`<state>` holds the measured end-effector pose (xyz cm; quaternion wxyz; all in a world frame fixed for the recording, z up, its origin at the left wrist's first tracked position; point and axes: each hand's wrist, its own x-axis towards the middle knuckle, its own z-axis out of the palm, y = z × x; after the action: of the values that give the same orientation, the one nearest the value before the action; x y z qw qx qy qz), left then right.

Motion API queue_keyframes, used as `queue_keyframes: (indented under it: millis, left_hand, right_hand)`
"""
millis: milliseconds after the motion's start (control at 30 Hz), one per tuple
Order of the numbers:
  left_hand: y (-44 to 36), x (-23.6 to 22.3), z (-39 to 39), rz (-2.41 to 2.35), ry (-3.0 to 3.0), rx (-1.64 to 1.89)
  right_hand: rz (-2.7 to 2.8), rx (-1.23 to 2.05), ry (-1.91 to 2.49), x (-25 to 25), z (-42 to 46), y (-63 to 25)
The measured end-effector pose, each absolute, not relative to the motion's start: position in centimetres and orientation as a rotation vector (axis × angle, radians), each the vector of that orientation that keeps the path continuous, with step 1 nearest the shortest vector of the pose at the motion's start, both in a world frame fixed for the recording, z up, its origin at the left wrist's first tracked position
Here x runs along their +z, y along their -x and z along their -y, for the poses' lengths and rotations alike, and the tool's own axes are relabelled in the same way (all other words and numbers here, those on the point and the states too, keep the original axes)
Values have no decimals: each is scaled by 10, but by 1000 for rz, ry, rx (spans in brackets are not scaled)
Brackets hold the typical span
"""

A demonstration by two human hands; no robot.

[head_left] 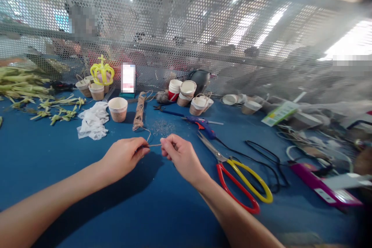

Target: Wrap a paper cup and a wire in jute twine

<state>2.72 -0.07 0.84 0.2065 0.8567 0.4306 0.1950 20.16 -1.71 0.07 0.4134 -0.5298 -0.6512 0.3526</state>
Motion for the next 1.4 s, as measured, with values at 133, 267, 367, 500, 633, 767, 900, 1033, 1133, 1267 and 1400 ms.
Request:
queue_keyframes:
  millis: [133, 267, 367, 500, 633, 767, 900, 1033, 1133, 1267, 1400]
  left_hand:
    - [-26, 5, -1, -1218, -2457, 639]
    - [-25, 2, -1, -1253, -2484, 672]
    - [-26, 0, -1, -1225, -2511, 675]
    - [-25, 0, -2, -1242, -2539, 666]
    - [-24, 1, -3, -1320, -2542, 655]
    - [-24, 2, -4, -1310, -2566, 657]
    - [-24, 1, -3, -1307, -2574, 691]
    - [-24, 1, -2, -1298, -2607, 672]
    - [-25, 0, -2, -1311, -2639, 615]
    - [-25, -1, -3, -1382, -2647, 551]
    - [-24, -4, -4, -1413, -2664, 543]
  right_hand:
    - [1602, 960, 1334, 0, 16, -202]
    - [1539, 1072, 1404, 0, 12, -204]
    - [1609, 985, 1465, 0, 11, -204]
    - [1659, 916, 1468, 0, 13, -203]
    - [1649, 867, 1437, 1, 14, -205]
    - [1621, 927, 1366, -1, 11, -207]
    - [1525, 1036, 1403, -5, 8, -208]
    - [1590, 1030, 1495, -3, 9, -207]
    - [1668, 968, 1478, 0, 11, -206]
    - [1622, 937, 1448, 1, 12, -207]
    - [1589, 918, 1382, 0, 11, -208]
